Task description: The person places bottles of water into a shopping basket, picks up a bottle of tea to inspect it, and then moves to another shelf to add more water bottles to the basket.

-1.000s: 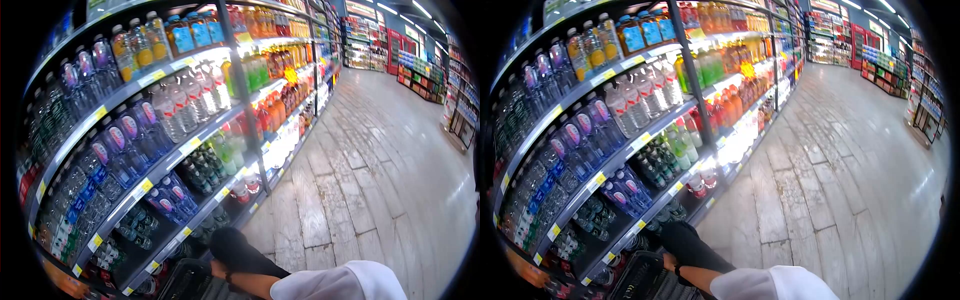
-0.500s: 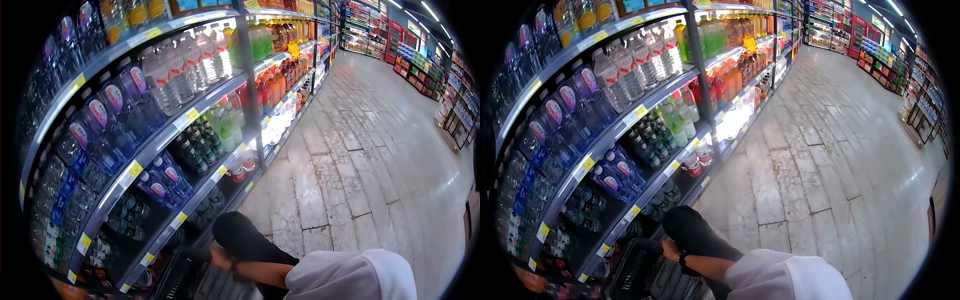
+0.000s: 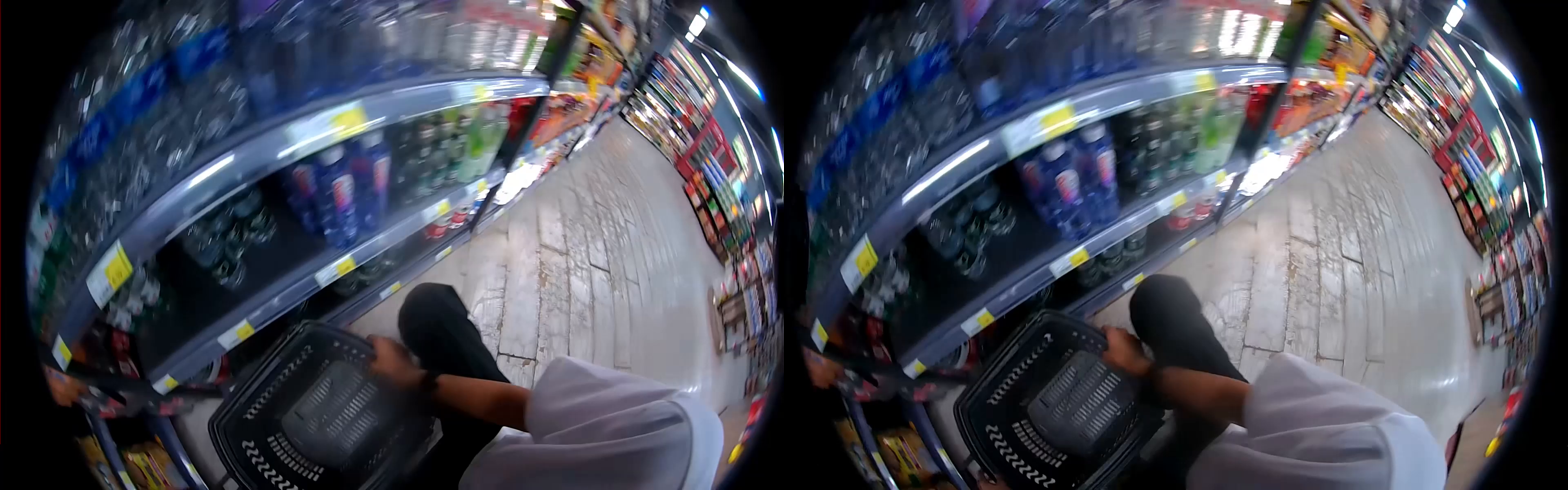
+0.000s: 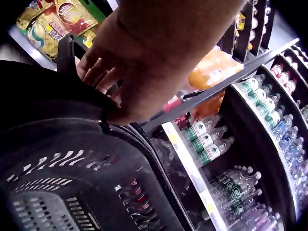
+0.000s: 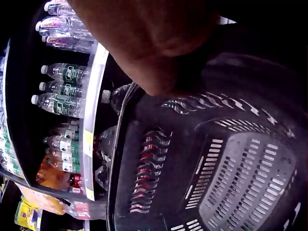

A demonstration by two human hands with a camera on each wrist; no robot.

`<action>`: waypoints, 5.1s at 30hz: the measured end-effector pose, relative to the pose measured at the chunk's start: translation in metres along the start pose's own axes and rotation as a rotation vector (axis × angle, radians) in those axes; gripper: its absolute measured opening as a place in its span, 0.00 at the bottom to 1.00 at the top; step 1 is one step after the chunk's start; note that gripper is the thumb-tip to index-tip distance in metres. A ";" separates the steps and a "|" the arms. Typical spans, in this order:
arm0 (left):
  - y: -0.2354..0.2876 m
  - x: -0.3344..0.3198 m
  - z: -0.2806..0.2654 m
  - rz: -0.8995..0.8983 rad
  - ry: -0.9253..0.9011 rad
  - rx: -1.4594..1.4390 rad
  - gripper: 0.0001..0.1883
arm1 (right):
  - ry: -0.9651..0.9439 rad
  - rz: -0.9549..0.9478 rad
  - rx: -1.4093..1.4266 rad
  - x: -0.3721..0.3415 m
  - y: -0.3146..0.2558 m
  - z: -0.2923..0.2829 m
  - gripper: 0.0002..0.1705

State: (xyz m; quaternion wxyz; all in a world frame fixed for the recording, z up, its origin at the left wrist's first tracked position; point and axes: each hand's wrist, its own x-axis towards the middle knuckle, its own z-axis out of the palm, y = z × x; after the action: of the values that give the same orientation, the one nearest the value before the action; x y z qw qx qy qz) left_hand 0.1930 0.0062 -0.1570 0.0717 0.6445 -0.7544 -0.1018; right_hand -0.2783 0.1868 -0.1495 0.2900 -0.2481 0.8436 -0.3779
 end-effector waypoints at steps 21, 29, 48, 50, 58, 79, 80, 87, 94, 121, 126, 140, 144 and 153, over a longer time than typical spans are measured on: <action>0.038 0.001 -0.015 -0.343 0.074 -0.471 0.13 | -0.113 0.007 -0.195 0.042 0.024 0.017 0.19; -0.028 -0.022 -0.042 -0.426 0.208 -0.337 0.39 | -0.277 0.568 0.086 -0.030 -0.010 -0.012 0.29; 0.141 -0.058 -0.278 -0.491 -0.218 -1.640 0.11 | -0.386 0.608 -0.210 -0.255 0.153 -0.080 0.55; 0.174 -0.061 -0.296 -0.391 -0.249 -1.626 0.12 | -0.486 0.462 -0.187 -0.263 0.203 -0.083 0.56; 0.286 -0.073 -0.340 -0.243 -0.207 -1.220 0.12 | -0.447 0.549 0.237 -0.231 0.245 -0.059 0.49; 0.371 -0.123 -0.363 -0.354 -0.573 -1.263 0.20 | 0.195 0.492 -0.036 -0.389 0.130 -0.139 0.25; 0.370 -0.124 -0.365 -0.365 -0.585 -1.224 0.19 | 0.244 0.513 -0.048 -0.399 0.122 -0.160 0.26; 0.421 -0.191 -0.366 -0.253 -0.710 -1.104 0.14 | 0.401 0.699 -0.060 -0.513 0.120 -0.303 0.24; 0.456 -0.266 -0.325 -0.175 -0.819 -0.830 0.13 | 0.503 0.962 0.140 -0.691 0.145 -0.402 0.24; 0.625 -0.434 -0.216 -0.382 -0.929 -0.508 0.12 | 0.678 1.708 0.326 -1.002 0.314 -0.348 0.27; 0.689 -0.481 -0.222 -0.343 -0.886 -0.486 0.11 | 0.625 1.674 0.276 -0.949 0.306 -0.476 0.26; 0.845 -0.687 -0.191 -0.251 -0.716 -0.692 0.08 | 0.598 1.310 0.156 -0.902 0.560 -0.815 0.39; 0.847 -0.762 -0.193 -0.041 -0.606 -0.755 0.08 | 0.618 1.227 0.020 -0.855 0.596 -0.939 0.37; 0.844 -0.844 -0.194 0.164 -0.711 -0.551 0.07 | 0.693 0.848 -0.060 -0.731 0.677 -1.136 0.23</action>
State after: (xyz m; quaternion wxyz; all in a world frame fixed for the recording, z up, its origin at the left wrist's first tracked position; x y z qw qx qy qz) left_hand -0.4350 0.9532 0.2586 -0.0151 0.4648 -0.7254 -0.5075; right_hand -0.6636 1.6142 0.1624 0.1147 0.2447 0.9261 -0.2631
